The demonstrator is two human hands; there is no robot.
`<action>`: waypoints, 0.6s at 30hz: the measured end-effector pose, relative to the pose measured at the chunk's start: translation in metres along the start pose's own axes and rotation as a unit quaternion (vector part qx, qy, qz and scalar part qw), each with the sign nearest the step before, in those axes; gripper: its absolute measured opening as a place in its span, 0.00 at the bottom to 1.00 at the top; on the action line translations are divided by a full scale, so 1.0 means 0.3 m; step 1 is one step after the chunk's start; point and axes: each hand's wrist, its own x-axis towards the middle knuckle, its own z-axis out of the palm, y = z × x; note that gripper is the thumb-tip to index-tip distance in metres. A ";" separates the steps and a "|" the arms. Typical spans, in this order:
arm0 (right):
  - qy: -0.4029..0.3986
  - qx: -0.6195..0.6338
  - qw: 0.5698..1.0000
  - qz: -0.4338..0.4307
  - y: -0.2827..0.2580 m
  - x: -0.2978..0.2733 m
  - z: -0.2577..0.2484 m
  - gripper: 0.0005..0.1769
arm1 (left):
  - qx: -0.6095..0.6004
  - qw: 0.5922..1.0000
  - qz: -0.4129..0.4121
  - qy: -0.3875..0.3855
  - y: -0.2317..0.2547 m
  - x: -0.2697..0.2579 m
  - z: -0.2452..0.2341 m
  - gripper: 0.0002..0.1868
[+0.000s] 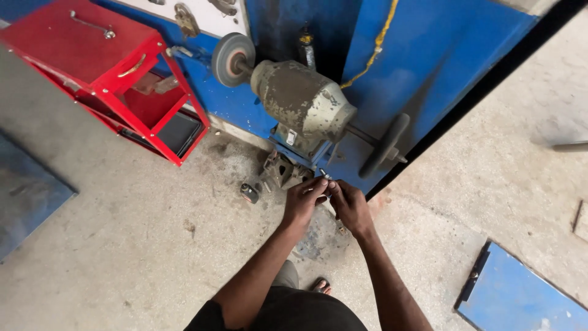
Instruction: The person removes a spark plug from a motorcycle engine using a wrench, cleans it on a bench grinder, and reinstalls it. The person uses a wrench to loosen and tighten the spark plug and a cloth to wipe it before reinstallation.
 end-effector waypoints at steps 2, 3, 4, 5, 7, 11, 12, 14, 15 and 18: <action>-0.031 0.014 0.999 -0.004 0.000 0.026 0.059 0.23 | -0.041 0.998 -0.027 0.034 0.010 0.009 -0.051 0.21; -0.037 0.013 0.999 -0.004 0.000 0.052 0.087 0.23 | -0.044 0.998 -0.026 0.040 0.031 0.019 -0.074 0.21; -0.040 0.000 0.999 -0.012 0.004 0.075 0.120 0.24 | -0.055 0.997 -0.025 0.052 0.048 0.027 -0.103 0.19; -0.044 -0.013 0.999 -0.021 0.007 0.100 0.155 0.25 | -0.066 0.995 -0.023 0.065 0.066 0.036 -0.134 0.17; -0.051 0.003 0.999 -0.007 -0.021 0.144 0.237 0.30 | -0.067 0.995 -0.003 0.074 0.094 0.092 -0.205 0.18; 0.039 0.010 0.996 0.083 0.008 0.261 0.397 0.31 | -0.051 0.994 0.022 0.095 0.122 0.214 -0.390 0.14; 0.034 0.010 0.996 0.079 0.041 0.309 0.413 0.31 | -0.052 0.993 0.027 0.100 0.179 0.213 -0.421 0.14; 0.149 -0.015 0.980 0.128 0.107 0.383 0.464 0.32 | -0.059 0.993 0.042 0.089 0.290 0.190 -0.500 0.13; 0.141 -0.016 0.981 0.129 0.131 0.407 0.494 0.32 | -0.060 0.993 0.042 0.097 0.319 0.192 -0.555 0.13; 0.264 0.047 0.956 0.121 0.175 0.489 0.578 0.27 | -0.057 0.994 0.080 0.044 0.437 0.220 -0.713 0.15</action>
